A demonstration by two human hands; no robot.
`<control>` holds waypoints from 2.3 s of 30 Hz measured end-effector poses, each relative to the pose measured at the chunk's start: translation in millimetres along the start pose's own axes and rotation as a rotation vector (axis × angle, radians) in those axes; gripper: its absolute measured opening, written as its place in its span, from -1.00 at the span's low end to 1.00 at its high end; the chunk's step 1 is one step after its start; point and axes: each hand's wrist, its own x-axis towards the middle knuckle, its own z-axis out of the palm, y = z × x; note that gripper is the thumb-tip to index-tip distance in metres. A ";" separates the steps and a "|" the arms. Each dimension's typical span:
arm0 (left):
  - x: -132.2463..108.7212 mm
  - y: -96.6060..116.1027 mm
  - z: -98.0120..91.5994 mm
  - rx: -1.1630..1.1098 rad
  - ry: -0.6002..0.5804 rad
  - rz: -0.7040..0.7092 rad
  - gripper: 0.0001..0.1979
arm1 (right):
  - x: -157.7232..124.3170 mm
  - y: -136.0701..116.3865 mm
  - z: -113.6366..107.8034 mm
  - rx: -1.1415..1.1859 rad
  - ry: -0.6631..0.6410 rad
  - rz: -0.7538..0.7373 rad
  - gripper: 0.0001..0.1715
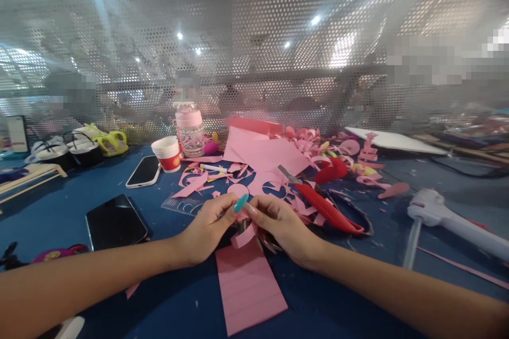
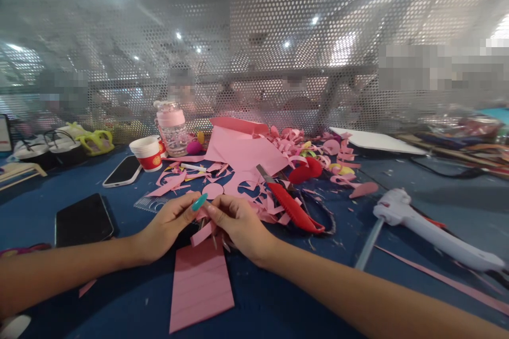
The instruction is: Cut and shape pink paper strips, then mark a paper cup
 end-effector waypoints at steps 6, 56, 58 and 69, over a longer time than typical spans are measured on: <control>-0.3 -0.4 1.3 0.013 0.042 -0.047 -0.70 | 1.5 5.1 -0.4 -0.007 0.050 -0.014 -0.58; -5.1 -1.8 -0.9 0.106 -0.028 0.098 -0.67 | -8.8 1.5 3.6 -0.166 -0.096 -0.110 -0.68; -5.6 -0.3 -0.7 0.084 0.014 0.106 -0.64 | -8.9 0.9 3.5 -0.179 -0.076 -0.092 -0.66; -9.2 7.7 -2.1 0.217 -0.073 0.172 -0.74 | -5.3 -6.0 0.6 0.020 -0.173 0.069 -0.55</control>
